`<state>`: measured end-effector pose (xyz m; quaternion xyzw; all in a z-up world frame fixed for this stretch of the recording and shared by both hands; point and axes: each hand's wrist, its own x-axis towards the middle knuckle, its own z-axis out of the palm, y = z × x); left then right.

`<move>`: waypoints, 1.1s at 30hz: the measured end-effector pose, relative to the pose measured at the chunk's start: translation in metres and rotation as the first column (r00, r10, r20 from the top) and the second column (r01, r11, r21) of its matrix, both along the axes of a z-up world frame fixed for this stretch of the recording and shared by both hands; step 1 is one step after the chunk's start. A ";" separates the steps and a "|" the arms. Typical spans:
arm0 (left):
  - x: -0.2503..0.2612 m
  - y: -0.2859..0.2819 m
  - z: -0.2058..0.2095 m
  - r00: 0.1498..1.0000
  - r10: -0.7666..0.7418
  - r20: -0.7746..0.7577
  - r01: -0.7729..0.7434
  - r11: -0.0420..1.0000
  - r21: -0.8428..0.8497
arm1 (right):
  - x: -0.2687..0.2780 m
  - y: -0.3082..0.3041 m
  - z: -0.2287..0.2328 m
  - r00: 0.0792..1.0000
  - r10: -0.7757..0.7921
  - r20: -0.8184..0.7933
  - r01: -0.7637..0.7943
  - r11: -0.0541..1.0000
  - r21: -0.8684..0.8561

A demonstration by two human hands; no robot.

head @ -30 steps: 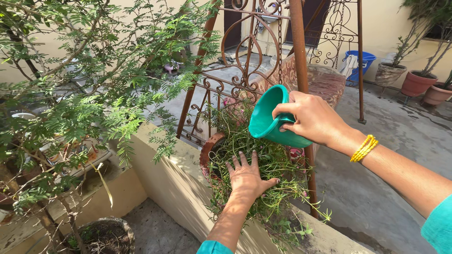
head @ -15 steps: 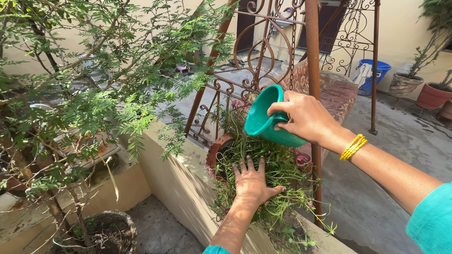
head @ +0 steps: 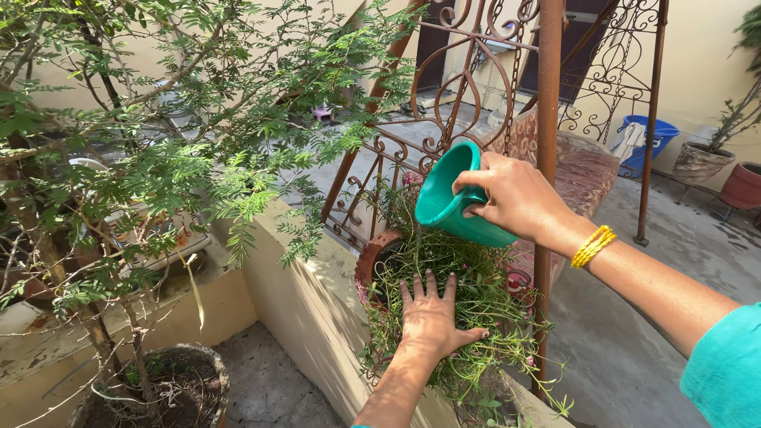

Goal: The person scoops water from a white bucket using a green plastic mug and waters several potted plants on a balcony. The person pours water into a small plant in a cloth bag, a plant in a terracotta pot, and a larger flowering plant in a decorative pot.

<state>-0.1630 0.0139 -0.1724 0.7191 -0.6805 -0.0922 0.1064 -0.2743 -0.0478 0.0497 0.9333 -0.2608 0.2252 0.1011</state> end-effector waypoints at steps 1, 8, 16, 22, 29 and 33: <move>0.000 0.000 -0.001 1.000 -0.003 -0.004 0.003 1.000 -0.002 | 0.002 -0.001 0.001 1.000 0.013 -0.006 -0.013 1.000 -0.016; 0.001 0.000 -0.004 1.000 -0.006 -0.001 0.006 1.000 -0.003 | 0.019 -0.010 0.007 0.999 0.037 0.005 -0.037 0.999 -0.024; 0.001 0.000 -0.004 1.000 -0.007 0.007 0.007 1.000 0.024 | 0.035 -0.016 0.013 1.000 0.004 -0.011 -0.004 0.998 -0.058; 0.000 -0.001 -0.002 1.000 -0.005 0.008 0.005 0.999 0.049 | 0.034 -0.020 0.015 0.999 -0.038 -0.034 0.037 0.999 -0.040; 0.001 0.001 -0.005 1.000 -0.010 0.008 0.010 1.000 0.001 | 0.020 -0.025 0.017 0.999 -0.050 -0.019 0.049 0.998 -0.049; 0.000 0.000 -0.005 1.000 -0.005 0.003 0.005 1.000 0.011 | 0.010 -0.028 0.020 0.996 -0.085 -0.031 0.082 0.992 -0.091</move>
